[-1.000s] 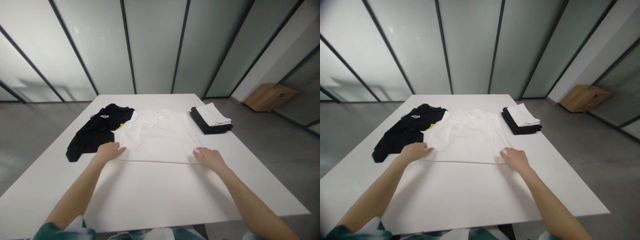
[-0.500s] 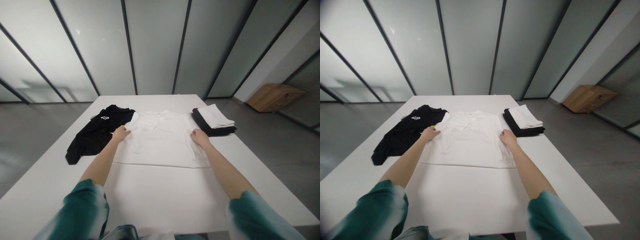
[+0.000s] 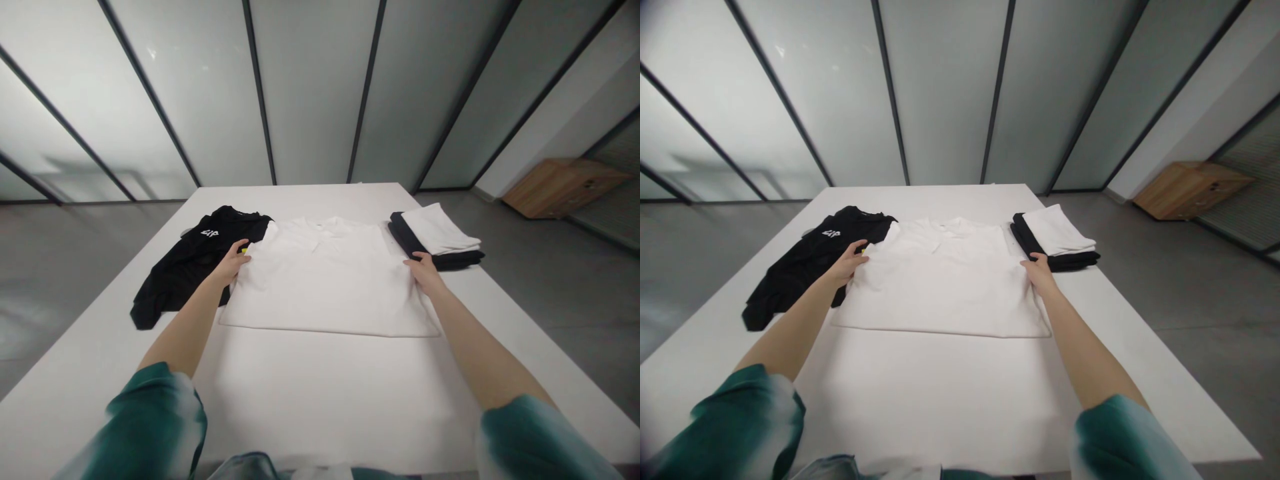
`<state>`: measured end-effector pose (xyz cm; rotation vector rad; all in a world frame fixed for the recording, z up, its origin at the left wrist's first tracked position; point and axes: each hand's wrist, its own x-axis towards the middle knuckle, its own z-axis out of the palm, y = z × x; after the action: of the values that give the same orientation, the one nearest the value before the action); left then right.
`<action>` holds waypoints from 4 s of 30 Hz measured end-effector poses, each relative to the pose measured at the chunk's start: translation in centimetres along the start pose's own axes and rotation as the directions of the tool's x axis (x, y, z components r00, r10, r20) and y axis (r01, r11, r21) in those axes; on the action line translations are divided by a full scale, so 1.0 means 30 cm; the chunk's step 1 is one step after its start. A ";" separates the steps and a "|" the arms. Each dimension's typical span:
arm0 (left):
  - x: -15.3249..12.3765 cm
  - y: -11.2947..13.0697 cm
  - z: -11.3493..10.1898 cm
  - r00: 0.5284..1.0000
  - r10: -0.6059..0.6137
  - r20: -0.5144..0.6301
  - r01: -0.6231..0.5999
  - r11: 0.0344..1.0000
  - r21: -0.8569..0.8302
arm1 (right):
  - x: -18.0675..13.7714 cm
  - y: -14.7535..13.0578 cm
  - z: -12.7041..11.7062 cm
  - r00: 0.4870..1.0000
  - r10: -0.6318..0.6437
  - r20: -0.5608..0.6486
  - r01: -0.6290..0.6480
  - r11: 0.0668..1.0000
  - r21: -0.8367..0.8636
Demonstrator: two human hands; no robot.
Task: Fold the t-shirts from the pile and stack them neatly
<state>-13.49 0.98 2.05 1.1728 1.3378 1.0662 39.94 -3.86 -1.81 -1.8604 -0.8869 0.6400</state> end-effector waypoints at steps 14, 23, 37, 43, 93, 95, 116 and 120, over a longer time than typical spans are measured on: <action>0.190 0.139 -0.005 0.913 0.316 -0.257 -0.211 0.907 0.364 | 0.142 -0.263 -0.002 0.887 -0.462 -0.004 0.426 0.821 -0.380; 0.456 0.204 0.056 0.954 0.262 -0.142 -0.146 0.825 0.546 | 0.360 -0.367 0.178 0.876 -0.454 0.160 0.437 0.610 -0.660; 0.201 -0.034 0.108 0.970 0.237 0.048 -0.128 0.335 0.933 | 0.145 -0.164 0.161 0.832 -0.382 0.402 0.546 0.439 -0.714; -0.049 -0.136 0.067 0.981 0.146 0.124 -0.155 0.221 0.963 | -0.148 0.013 0.006 0.818 -0.357 0.451 0.569 0.394 -0.722; 0.177 0.137 0.462 0.918 0.106 0.383 -0.397 0.255 0.882 | -0.685 -0.052 -0.060 0.764 0.211 0.610 -0.465 0.835 0.294; 0.217 0.112 0.538 0.921 0.129 0.368 -0.389 0.215 0.896 | -0.758 -0.056 0.003 0.729 0.174 0.661 -0.595 0.639 0.488; 0.429 0.132 0.727 0.956 -0.110 0.272 -0.223 0.326 0.919 | -0.800 -0.214 0.317 0.623 0.461 0.632 -0.773 0.240 0.587; 0.444 0.146 0.681 0.947 -0.090 0.310 -0.240 0.445 0.862 | -0.809 -0.176 0.308 0.727 0.421 0.543 -0.683 0.355 0.639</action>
<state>7.13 14.69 2.74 2.1056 1.6287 0.0679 16.90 -16.80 0.47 -1.1354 0.0373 1.5070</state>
